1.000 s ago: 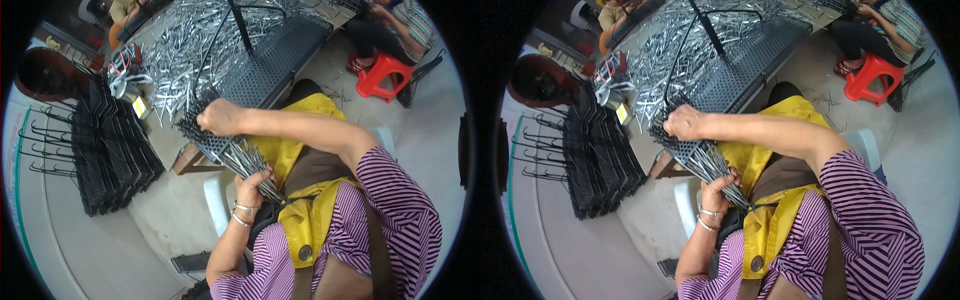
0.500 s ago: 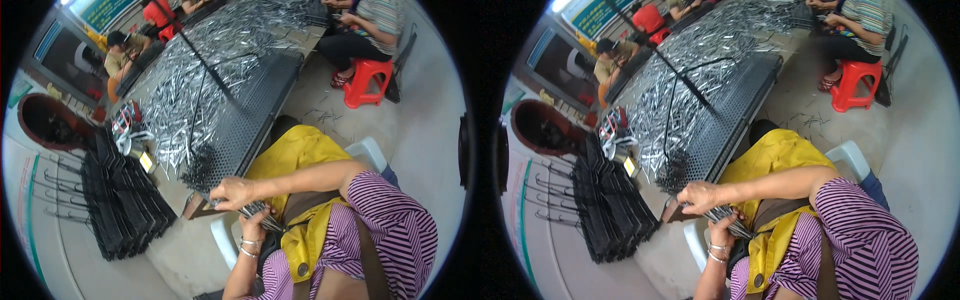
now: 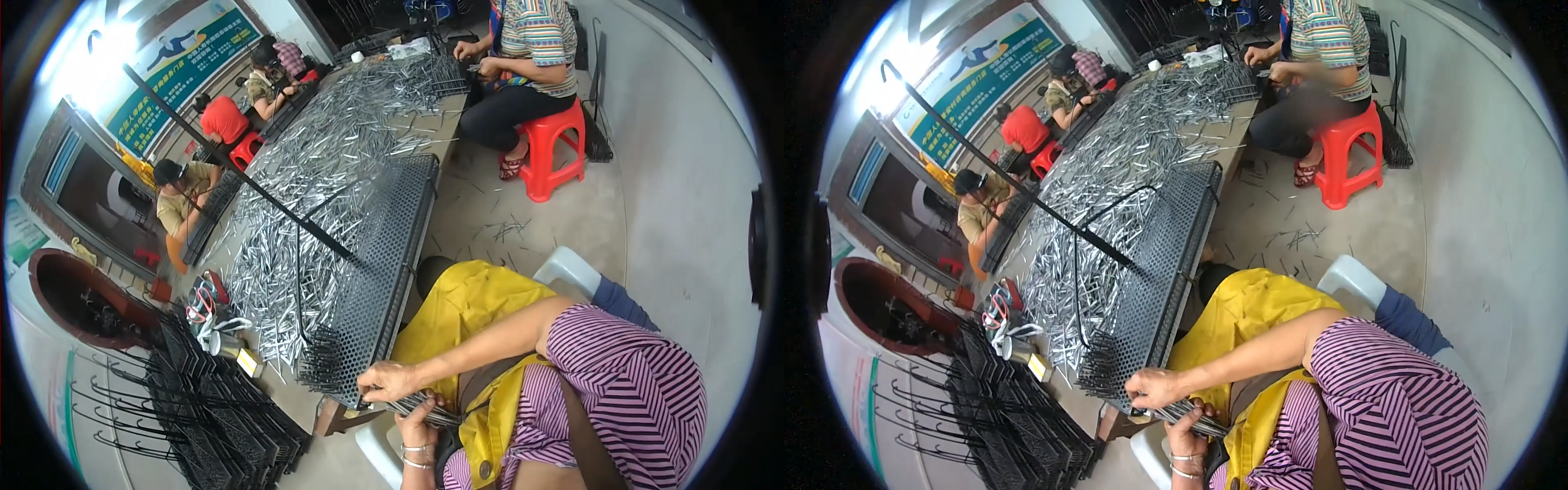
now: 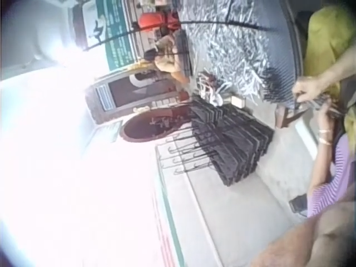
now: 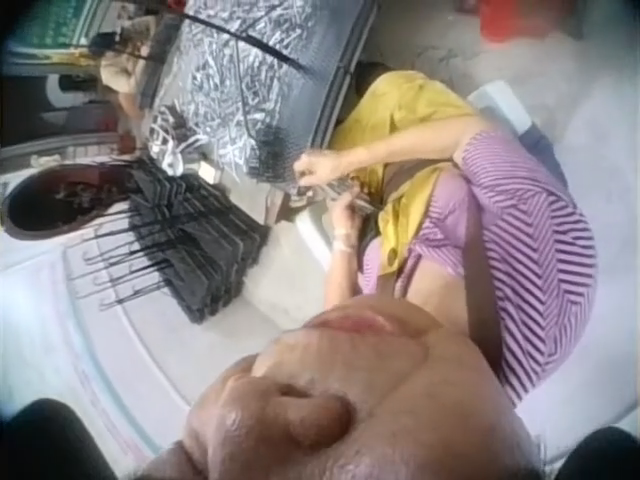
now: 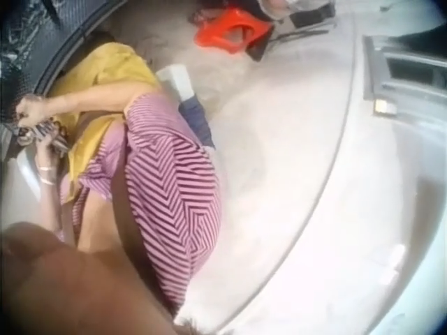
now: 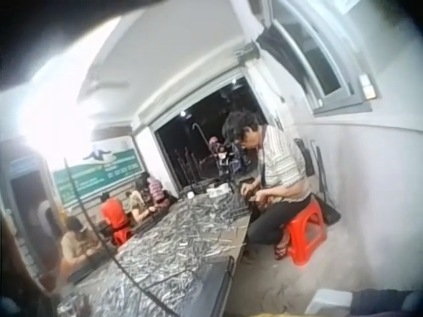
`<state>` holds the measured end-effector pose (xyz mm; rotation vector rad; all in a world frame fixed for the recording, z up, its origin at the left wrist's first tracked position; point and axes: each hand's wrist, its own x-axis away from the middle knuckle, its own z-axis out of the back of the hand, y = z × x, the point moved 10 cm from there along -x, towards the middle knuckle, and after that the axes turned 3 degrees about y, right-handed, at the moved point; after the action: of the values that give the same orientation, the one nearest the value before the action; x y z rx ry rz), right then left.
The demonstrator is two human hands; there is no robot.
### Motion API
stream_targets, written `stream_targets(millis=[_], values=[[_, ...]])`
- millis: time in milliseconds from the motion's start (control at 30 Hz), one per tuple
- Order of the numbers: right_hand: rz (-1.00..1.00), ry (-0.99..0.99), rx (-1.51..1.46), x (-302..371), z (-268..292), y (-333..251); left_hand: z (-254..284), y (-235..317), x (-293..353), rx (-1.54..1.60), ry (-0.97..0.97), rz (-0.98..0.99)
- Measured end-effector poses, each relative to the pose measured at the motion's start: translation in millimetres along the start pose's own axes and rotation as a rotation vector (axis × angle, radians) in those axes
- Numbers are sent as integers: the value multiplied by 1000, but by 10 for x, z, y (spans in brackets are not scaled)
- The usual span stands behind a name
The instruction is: Inserting thin metal rods into a perforated sheet as part of an assembly process.
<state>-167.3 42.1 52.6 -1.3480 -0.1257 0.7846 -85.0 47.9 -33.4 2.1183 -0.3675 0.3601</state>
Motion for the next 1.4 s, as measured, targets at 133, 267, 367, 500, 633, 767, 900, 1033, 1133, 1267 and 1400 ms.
stream_targets(millis=[133, 267, 367, 500, 633, 767, 900, 1033, 1133, 1267, 1400], values=[[8, 61, 11, 54, -15, 0, 119, -94, -12, -17, -1, 29], [-7, 135, 34, 120, 46, -39, 49, -78, -7, -22, -75, 52], [27, 196, 25, 192, 51, -56, -97, -119, 49, 31, -235, 121], [43, 243, 6, 238, 70, -53, -111, -193, 35, 33, -220, 140], [86, 281, -12, 248, 80, -67, -96, -145, 49, 8, -137, 98], [65, 278, -12, 253, 82, 2, -99, -125, 41, -25, -65, 83], [98, 237, -46, 236, 141, -124, 56, -136, 15, -48, 30, 9], [118, 373, 21, 254, 489, -19, 119, -4, 115, 5, 181, -33], [-15, 520, -29, 306, 887, 279, 258, 66, 79, 169, 164, -42], [-108, 615, 8, 406, 1249, 518, 378, 360, 86, 234, 236, -167], [-78, 615, 34, 437, 1264, 645, 456, 543, 136, 189, 264, -226]])
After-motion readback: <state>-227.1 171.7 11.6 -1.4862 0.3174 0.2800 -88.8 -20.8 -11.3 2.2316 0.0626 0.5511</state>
